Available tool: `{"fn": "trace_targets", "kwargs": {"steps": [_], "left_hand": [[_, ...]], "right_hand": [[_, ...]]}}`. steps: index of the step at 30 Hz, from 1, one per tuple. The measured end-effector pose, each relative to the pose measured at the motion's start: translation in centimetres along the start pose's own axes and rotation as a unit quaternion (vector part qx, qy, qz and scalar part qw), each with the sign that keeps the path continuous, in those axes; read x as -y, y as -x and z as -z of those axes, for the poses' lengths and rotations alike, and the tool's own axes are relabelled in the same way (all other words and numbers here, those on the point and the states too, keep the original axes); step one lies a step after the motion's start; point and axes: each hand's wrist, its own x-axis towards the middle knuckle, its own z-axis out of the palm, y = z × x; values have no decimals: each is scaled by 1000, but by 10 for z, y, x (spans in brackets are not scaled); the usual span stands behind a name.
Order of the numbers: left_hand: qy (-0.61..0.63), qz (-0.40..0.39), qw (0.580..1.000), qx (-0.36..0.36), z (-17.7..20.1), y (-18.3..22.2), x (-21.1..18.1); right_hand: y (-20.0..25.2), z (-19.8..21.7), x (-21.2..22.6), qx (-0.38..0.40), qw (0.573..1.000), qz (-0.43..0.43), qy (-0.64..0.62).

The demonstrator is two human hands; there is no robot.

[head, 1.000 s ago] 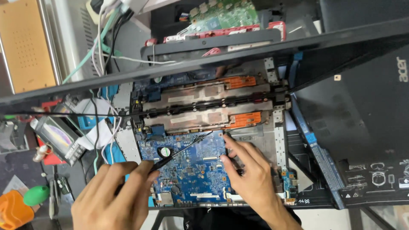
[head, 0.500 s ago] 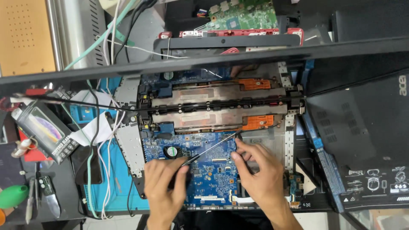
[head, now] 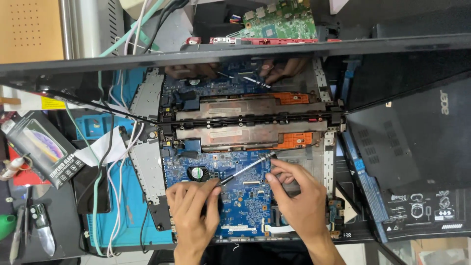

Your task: The person works on a disassembled laptop, using a screwdriver to loosen and remove screws from the exposed motherboard while steadying the board with the other hand. They reposition the board and continue working on screws at different points across the repair bench.

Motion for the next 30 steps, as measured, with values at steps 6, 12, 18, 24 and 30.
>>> {"fn": "trace_targets", "kwargs": {"steps": [6, 12, 18, 24, 30], "left_hand": [[23, 6, 1000, -16, 0, 2, -1], [50, 44, 997, -34, 0, 2, 1], [78, 48, 994, -55, 0, 6, 9], [101, 49, 992, -57, 0, 7, 14], [113, 57, 991, -49, 2, 6, 12]], "right_hand": [[-8, 5, 19, -5, 1000, 9, -7], [-19, 1, 29, -39, 990, 120, 63], [-28, -4, 38, -42, 982, 142, 115], [-35, 3, 23, 31, 955, 223, 193], [-39, 9, 23, 39, 970, 199, 132]]}}
